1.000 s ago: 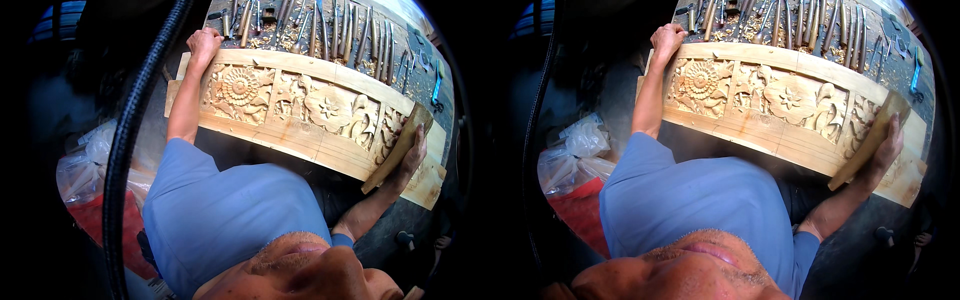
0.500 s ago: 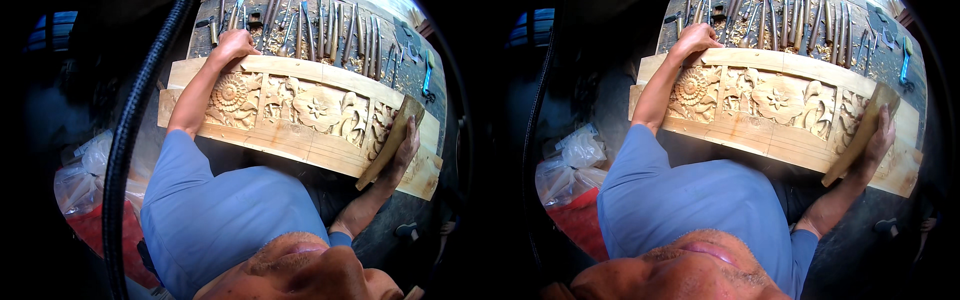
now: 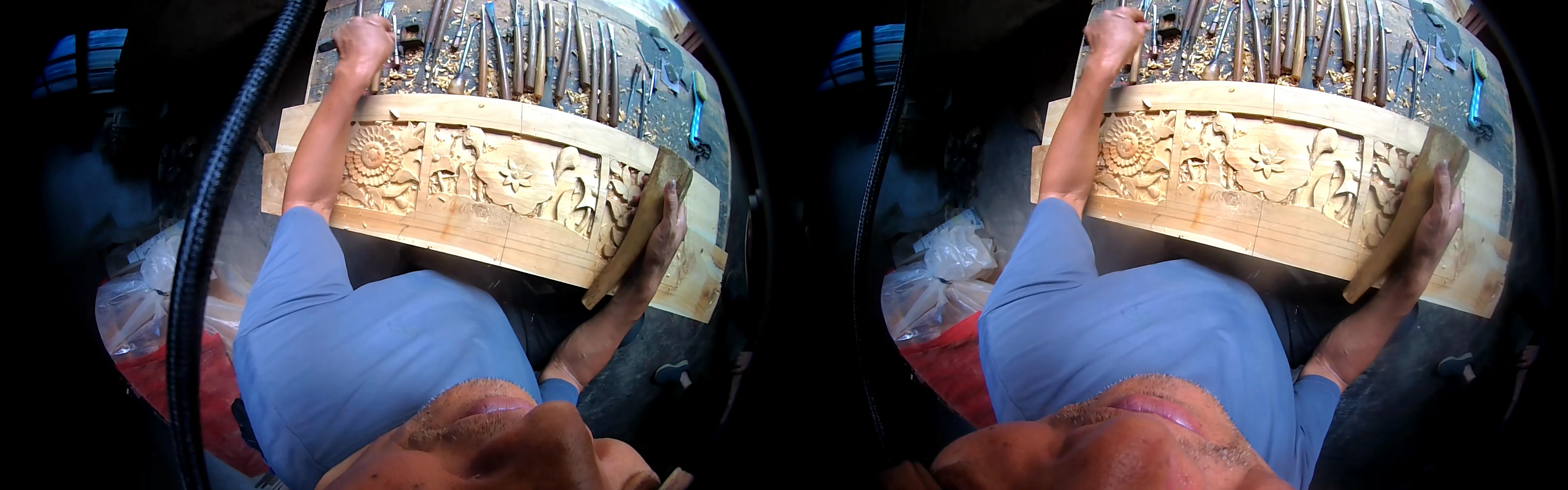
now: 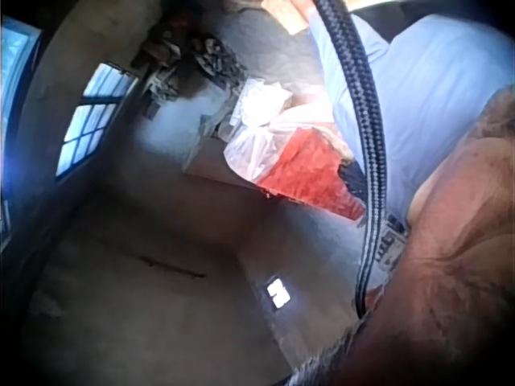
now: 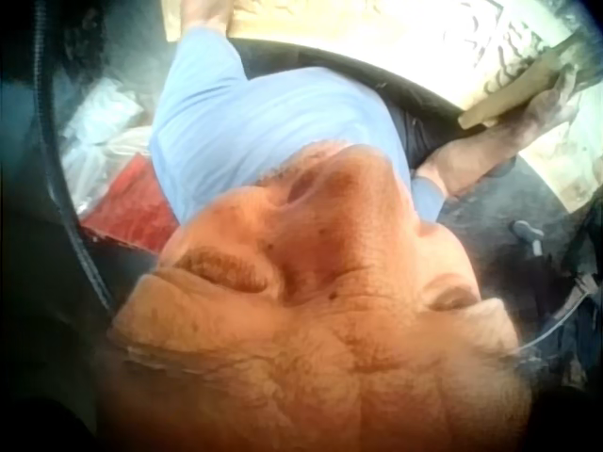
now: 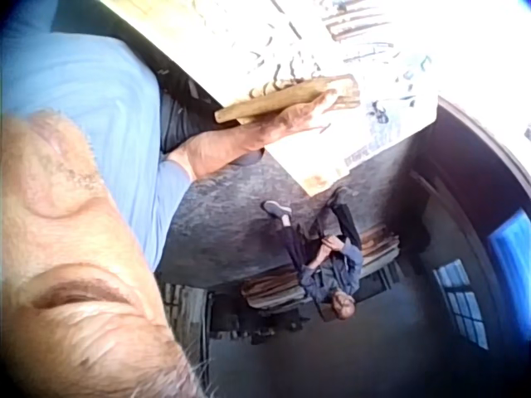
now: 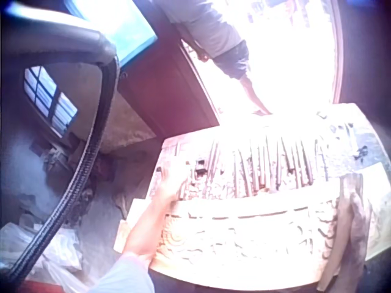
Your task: The person carves decorative floral and animal patterns into a wooden board using a chisel and a wooden mallet. They remove small shavings from the surface of the panel to refine the details of the design.
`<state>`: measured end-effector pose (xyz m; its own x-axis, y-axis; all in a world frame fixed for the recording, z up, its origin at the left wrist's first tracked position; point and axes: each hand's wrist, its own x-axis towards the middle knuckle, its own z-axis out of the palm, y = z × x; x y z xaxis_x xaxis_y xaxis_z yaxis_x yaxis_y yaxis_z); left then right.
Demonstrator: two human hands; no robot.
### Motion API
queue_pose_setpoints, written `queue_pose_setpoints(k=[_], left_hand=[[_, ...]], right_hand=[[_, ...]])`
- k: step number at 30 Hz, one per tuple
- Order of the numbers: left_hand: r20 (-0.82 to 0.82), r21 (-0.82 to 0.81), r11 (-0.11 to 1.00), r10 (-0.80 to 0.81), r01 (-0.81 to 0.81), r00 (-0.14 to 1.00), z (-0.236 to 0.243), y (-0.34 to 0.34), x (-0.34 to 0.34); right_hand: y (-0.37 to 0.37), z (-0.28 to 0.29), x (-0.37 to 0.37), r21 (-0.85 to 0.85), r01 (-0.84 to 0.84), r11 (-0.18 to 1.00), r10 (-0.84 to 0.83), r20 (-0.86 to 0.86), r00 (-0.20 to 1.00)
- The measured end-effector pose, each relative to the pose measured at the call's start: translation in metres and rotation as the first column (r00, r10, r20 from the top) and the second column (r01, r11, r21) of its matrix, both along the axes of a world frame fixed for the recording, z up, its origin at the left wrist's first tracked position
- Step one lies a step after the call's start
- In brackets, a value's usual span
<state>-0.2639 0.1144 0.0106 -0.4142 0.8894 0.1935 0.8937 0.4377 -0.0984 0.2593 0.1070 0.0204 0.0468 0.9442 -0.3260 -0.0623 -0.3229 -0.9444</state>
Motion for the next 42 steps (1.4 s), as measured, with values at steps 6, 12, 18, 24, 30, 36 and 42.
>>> queue_pose_setpoints(k=[6, 12, 18, 24, 30, 36, 42], left_hand=[[-0.147, 0.096, 0.993, 0.081, -0.067, 0.986, -0.004, -0.005, -0.027], [0.033, -0.069, 0.993, 0.098, -0.095, 0.995, -0.038, -0.017, -0.004], [0.037, -0.1, 0.992, 0.076, -0.072, 0.996, -0.062, 0.006, -0.011], [0.075, -0.141, 0.984, 0.124, -0.112, 0.989, -0.061, 0.001, -0.014], [-0.011, 0.044, 0.995, -0.093, 0.094, 0.996, -0.02, 0.005, 0.04], [0.182, 0.271, 0.789, -0.604, 0.551, 0.776, -0.015, 0.056, 0.137], [0.36, 0.198, 0.675, -0.724, 0.71, 0.588, -0.036, 0.16, 0.301]], right_hand=[[0.003, -0.003, 0.003, 0.029, -0.008, 1.0, 0.008, 0.02, 1.0], [0.002, -0.006, 0.001, 0.02, -0.047, 0.999, 0.047, 0.008, 0.999], [0.01, -0.012, 0.014, 0.007, -0.05, 0.999, 0.049, 0.049, 0.998], [0.019, -0.016, 0.015, 0.136, -0.029, 0.99, 0.023, 0.048, 0.999], [0.016, -0.016, 0.018, 0.11, -0.022, 0.994, 0.016, 0.063, 0.998], [0.007, -0.011, 0.005, 0.245, 0.045, 0.968, -0.058, 0.047, 0.997], [0.016, -0.017, 0.012, 0.118, -0.027, 0.993, 0.024, 0.032, 0.999]])
